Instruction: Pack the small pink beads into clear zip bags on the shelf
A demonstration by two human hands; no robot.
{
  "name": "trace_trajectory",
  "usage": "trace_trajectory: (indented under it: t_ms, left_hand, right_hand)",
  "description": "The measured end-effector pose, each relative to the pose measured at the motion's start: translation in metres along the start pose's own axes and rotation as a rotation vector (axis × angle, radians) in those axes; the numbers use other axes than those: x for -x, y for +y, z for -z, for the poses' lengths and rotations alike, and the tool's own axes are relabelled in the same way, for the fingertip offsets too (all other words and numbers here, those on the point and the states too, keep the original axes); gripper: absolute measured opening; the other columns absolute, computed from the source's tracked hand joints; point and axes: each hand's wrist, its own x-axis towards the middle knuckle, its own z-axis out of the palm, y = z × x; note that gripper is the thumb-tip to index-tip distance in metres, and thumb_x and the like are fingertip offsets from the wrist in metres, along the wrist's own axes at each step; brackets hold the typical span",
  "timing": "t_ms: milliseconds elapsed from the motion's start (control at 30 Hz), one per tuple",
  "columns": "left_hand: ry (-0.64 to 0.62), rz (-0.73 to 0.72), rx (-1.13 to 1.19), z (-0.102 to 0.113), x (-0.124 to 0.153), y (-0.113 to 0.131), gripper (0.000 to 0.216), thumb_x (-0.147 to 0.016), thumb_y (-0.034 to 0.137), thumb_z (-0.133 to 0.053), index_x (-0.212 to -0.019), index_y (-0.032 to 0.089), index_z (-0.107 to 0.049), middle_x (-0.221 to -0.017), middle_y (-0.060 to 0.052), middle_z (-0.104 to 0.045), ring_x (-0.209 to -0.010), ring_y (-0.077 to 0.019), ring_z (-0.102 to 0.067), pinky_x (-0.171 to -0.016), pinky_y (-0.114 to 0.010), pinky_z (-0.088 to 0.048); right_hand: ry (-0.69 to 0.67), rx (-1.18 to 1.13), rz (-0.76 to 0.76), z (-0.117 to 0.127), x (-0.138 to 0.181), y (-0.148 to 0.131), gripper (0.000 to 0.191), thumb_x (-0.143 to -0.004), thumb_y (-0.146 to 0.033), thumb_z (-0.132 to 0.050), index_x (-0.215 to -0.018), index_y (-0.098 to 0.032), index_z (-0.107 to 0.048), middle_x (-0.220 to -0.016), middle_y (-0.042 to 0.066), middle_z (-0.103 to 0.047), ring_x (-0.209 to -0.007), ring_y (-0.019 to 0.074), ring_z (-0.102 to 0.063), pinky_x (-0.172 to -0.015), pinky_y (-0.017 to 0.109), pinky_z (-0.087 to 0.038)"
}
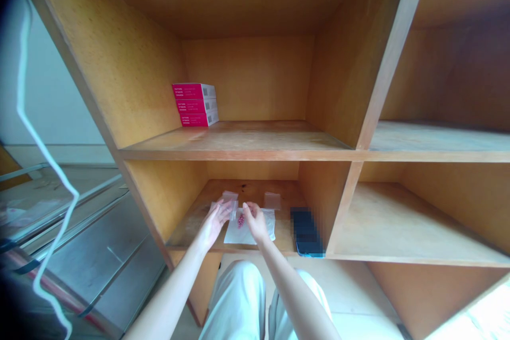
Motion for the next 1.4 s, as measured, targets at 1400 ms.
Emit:
trace_trajectory:
  t_ms: [1400]
  left_hand:
    - [-0.059,-0.042,-0.600,-0.040,0.019,0.011,0.035,-0.064,0.043,-0.065,-0.081,0.014,-0.059,-0.072,-0.004,-0.067,-0.064,-0.0175,-0.064,-0.066,-0.031,-0.050]
  right_hand:
    - [-0.100,-0.130,-0.005,0.022,0.010,-0.032,0.033,-0.072,-0.048,-0.055,-0.074,-0.016,-0.057,-0.065,0.003,-0.059,-0.054,0.0119,-0.052,-0.049,0.022,-0.040]
